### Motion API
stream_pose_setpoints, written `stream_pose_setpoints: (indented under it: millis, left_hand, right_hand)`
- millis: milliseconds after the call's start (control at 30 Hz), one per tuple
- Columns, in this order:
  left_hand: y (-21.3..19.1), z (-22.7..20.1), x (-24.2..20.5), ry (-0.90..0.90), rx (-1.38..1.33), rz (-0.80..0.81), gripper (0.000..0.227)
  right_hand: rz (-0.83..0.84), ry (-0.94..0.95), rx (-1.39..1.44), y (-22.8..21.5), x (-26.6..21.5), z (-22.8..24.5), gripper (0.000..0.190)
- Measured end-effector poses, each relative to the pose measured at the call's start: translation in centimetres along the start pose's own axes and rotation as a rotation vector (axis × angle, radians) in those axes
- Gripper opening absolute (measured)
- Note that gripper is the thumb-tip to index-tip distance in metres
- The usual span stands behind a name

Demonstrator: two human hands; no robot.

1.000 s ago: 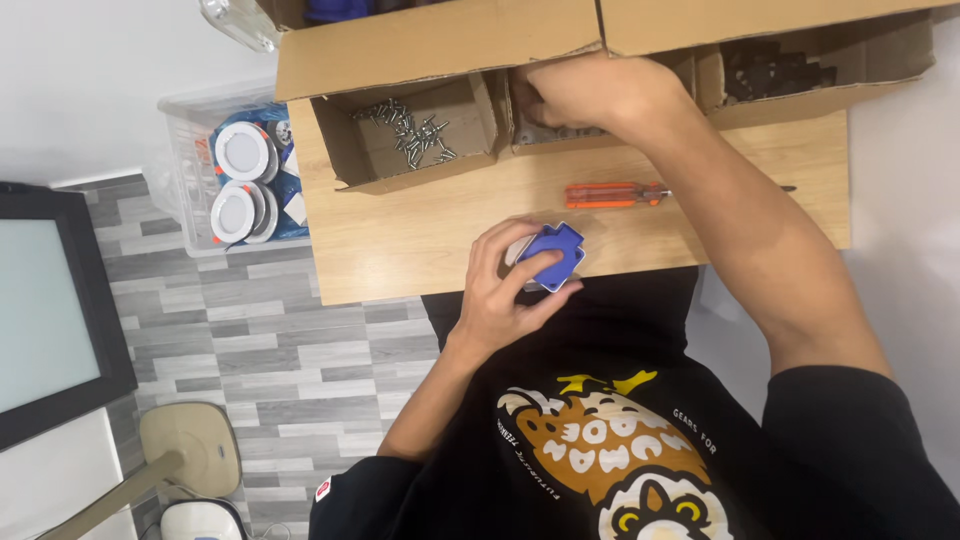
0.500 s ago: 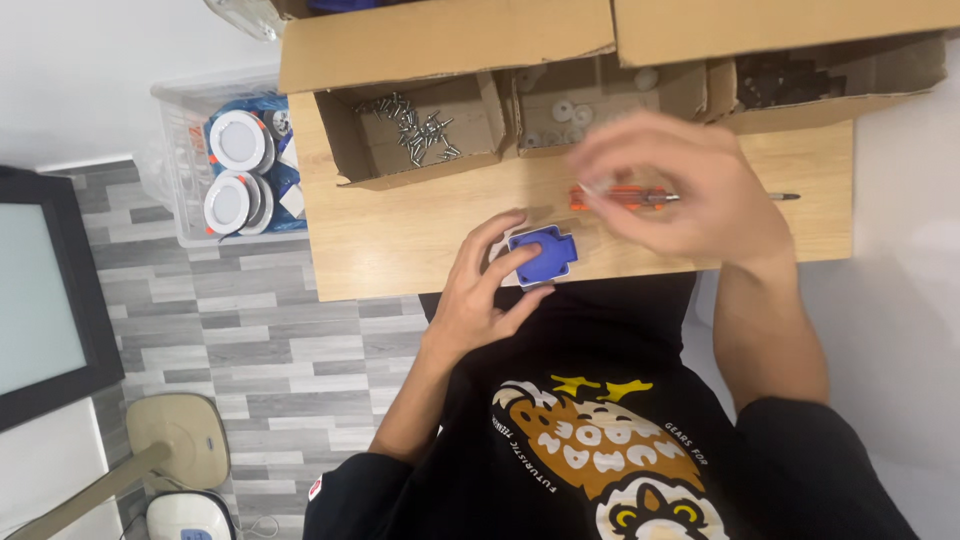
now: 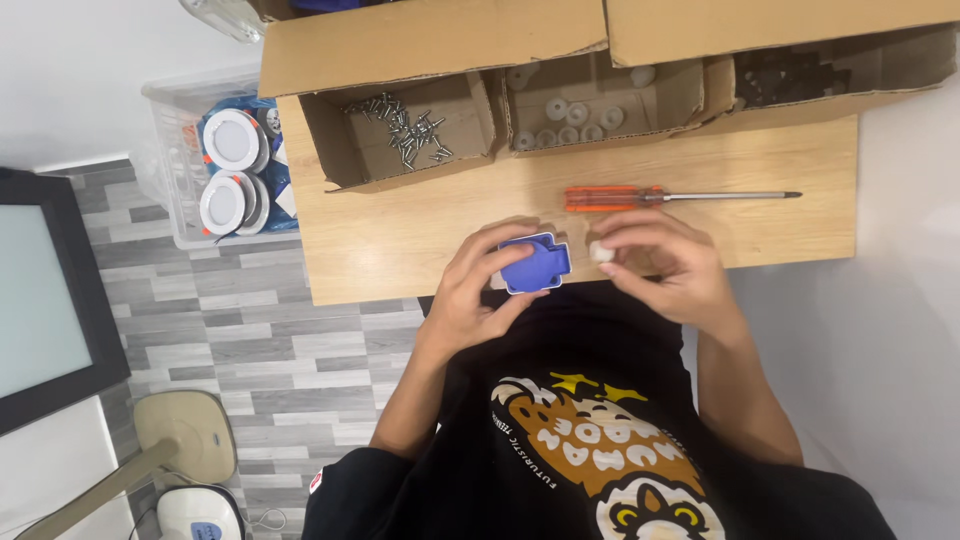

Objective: The person assembles small electrical components by attaching a blue plastic cover to a white base using screws. They use an orange screwdriver to tighten the screws, then place the assembled unit into a nearby container. The process is repeated with another set of components.

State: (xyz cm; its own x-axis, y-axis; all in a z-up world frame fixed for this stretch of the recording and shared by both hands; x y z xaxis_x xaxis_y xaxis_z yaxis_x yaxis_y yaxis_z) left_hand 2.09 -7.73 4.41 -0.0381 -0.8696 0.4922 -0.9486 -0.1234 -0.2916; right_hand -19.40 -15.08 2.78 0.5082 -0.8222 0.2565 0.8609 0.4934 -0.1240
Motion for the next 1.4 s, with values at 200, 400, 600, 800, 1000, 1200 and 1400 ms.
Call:
stream_pose_setpoints:
  millis: [200, 400, 600, 800, 1000, 1200, 1400]
  left_hand:
    - [-0.5, -0.4, 0.1, 0.065, -0.022, -0.026, 0.048]
    - [-0.5, -0.5, 0.2, 0.083, -0.030, -0.019, 0.045]
    - [-0.2, -0.7, 0.1, 0.125, -0.080, -0.031, 0.042]
    - [0.0, -0.6, -0.2, 0.186, -0.113, -0.062, 0.034]
    - [0.0, -2.1, -0.2, 0.289, -0.073, -0.118, 0.024]
    - [0.4, -2.1, -0.9, 0.330, 0.029, -0.149, 0.025]
    - [1.1, -4.1, -1.0, 0.367, 0.122, -0.106, 0.023]
  right_hand:
    - [-0.004, -0.032, -0.193, 1.2, 0.2, 0.9, 0.024]
    - [0.012, -0.058, -0.221, 1.7, 0.7, 1.2, 0.021]
    - [0.020, -0.069, -0.176, 2.0, 0.6, 1.0, 0.022]
    - [-0.027, -0.043, -0.095, 1.5, 0.4, 0.3, 0.018]
    - [-0.076, 0.022, 0.038, 1.2, -1.5, -3.6, 0.017]
    - [-0.120, 0.030, 0.052, 1.8, -2.0, -4.4, 0.023]
    - [-0.090, -0.020, -0.266, 3.6, 0.3, 1.1, 0.052]
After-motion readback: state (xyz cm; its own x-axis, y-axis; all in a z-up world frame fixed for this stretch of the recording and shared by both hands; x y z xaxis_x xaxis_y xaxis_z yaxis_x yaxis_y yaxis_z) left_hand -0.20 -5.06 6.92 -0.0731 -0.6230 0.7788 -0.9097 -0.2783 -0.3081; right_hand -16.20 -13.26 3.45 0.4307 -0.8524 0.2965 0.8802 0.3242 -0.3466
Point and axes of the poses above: each hand's wrist, its own x-axis towards the middle knuckle, its own y-axis out of the palm, z = x × y, the point moved 8 cm from there along x, towards the middle knuckle, and after that the axes turned 1 degree about y, right-handed, at the moved point
